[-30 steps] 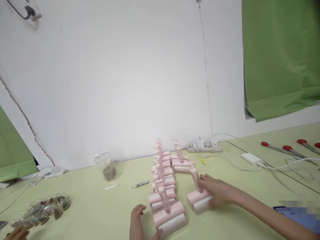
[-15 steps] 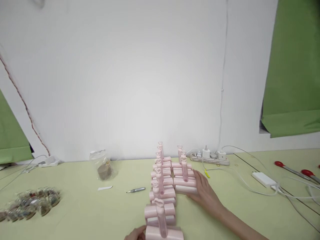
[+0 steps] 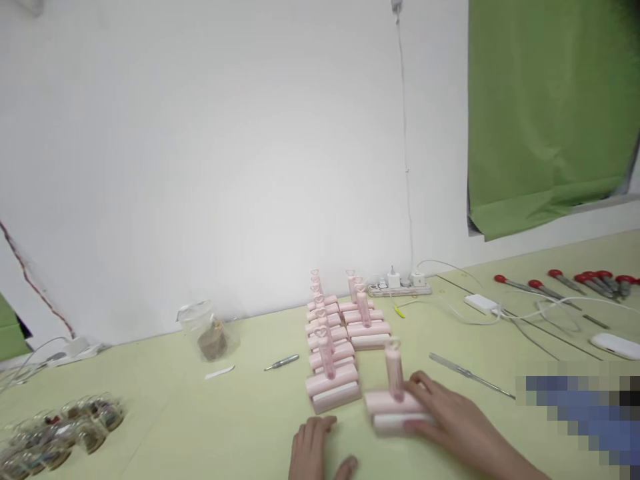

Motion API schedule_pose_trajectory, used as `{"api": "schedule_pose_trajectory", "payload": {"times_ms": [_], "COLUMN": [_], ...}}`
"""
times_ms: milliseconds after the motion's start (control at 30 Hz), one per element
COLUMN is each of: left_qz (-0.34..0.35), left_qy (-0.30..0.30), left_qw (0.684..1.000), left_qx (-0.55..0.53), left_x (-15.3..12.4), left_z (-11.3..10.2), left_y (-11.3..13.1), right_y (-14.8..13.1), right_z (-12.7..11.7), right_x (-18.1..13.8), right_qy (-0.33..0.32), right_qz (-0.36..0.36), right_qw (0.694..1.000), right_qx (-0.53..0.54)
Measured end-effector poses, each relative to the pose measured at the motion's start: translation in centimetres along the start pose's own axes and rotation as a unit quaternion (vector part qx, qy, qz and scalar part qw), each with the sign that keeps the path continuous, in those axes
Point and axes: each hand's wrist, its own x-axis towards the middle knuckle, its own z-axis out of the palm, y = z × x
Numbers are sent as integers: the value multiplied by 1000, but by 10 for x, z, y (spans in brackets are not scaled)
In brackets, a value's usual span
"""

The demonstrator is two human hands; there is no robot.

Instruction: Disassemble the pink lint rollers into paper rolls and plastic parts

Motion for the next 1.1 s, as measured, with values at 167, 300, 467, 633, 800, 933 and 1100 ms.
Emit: {"api": "schedule_pose_trajectory", "payload": {"times_ms": [167, 300, 467, 633, 800, 933, 1100], "left_qz": [-96, -120, -77, -43, -59, -62, 82], "left_qy": [68, 10, -2, -14, -80, -67, 59], "left_qw": [989, 977, 972, 974, 957, 964, 991], "left_qx": [-95, -177, -220, -222, -271, -249, -82], "left_x": [23, 47, 50, 30, 19, 22, 23], "left_z": [-22, -26, -23, -34, -39, -35, -26], "left_y": [16, 10, -4, -12, -15, -16, -25], "right_y": [25, 22, -8, -69, -110, -110, -89], "right_z": [-10, 5, 24, 29, 39, 43, 31], "right_x": [44, 76, 64, 37, 40, 50, 50], "right_qy": [70, 102, 216, 120, 40, 58, 57], "right_qz": [79, 61, 57, -105, -55, -63, -40], "right_qw": [994, 993, 975, 985, 979, 970, 954], "right_qx": [-26, -13, -9, 70, 190, 227, 292]}}
